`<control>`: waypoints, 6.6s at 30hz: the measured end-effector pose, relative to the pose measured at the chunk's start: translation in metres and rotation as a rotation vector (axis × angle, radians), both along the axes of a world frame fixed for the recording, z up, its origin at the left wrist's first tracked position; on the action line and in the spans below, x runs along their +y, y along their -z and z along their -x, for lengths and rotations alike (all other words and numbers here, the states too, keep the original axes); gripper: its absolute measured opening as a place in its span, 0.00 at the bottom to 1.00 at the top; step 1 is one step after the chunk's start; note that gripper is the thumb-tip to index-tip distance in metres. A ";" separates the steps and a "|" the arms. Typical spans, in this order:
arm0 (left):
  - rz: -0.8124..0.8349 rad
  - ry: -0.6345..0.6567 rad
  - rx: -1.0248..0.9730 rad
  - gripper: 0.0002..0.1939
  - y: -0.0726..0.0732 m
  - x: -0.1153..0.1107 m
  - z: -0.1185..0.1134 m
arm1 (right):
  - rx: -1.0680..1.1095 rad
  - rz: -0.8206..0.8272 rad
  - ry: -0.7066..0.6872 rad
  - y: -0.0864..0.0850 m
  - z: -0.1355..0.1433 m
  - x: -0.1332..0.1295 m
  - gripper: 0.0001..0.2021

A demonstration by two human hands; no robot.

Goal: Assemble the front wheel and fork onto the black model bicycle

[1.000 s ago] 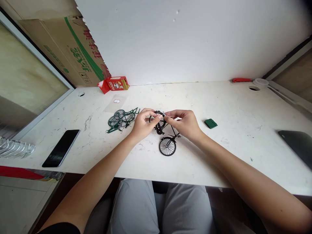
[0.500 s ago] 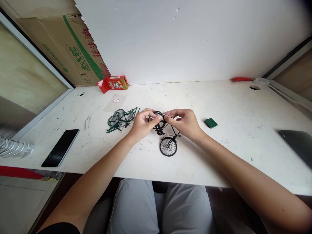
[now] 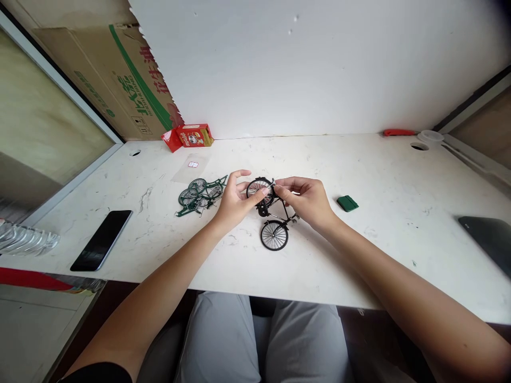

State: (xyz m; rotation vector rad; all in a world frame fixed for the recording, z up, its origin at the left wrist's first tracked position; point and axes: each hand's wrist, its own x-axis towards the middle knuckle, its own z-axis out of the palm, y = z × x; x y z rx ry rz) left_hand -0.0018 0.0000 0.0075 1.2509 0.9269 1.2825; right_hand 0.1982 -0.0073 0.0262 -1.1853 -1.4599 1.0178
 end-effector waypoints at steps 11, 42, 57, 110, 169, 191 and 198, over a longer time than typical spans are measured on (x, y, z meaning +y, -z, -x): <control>0.236 0.144 -0.045 0.19 -0.003 0.005 0.008 | -0.004 -0.029 0.027 0.000 -0.002 0.002 0.21; 0.280 0.336 -0.061 0.17 -0.008 0.018 0.033 | -0.973 -0.477 -0.185 0.028 -0.015 0.023 0.09; 0.278 0.338 -0.090 0.16 0.000 0.018 0.029 | -0.878 -0.440 -0.118 0.028 -0.019 0.030 0.13; 0.237 0.511 -0.173 0.20 -0.014 0.002 0.020 | -0.425 -0.793 0.229 0.008 -0.020 0.014 0.03; 0.111 0.343 -0.047 0.23 0.006 0.007 0.015 | -0.312 -0.523 0.149 0.009 -0.015 0.013 0.09; 0.076 0.354 -0.021 0.20 0.000 0.006 0.015 | -0.392 -0.343 0.021 0.008 -0.016 0.010 0.22; 0.082 0.351 -0.026 0.22 -0.003 0.005 0.014 | -0.372 -0.394 0.030 0.010 -0.016 0.013 0.21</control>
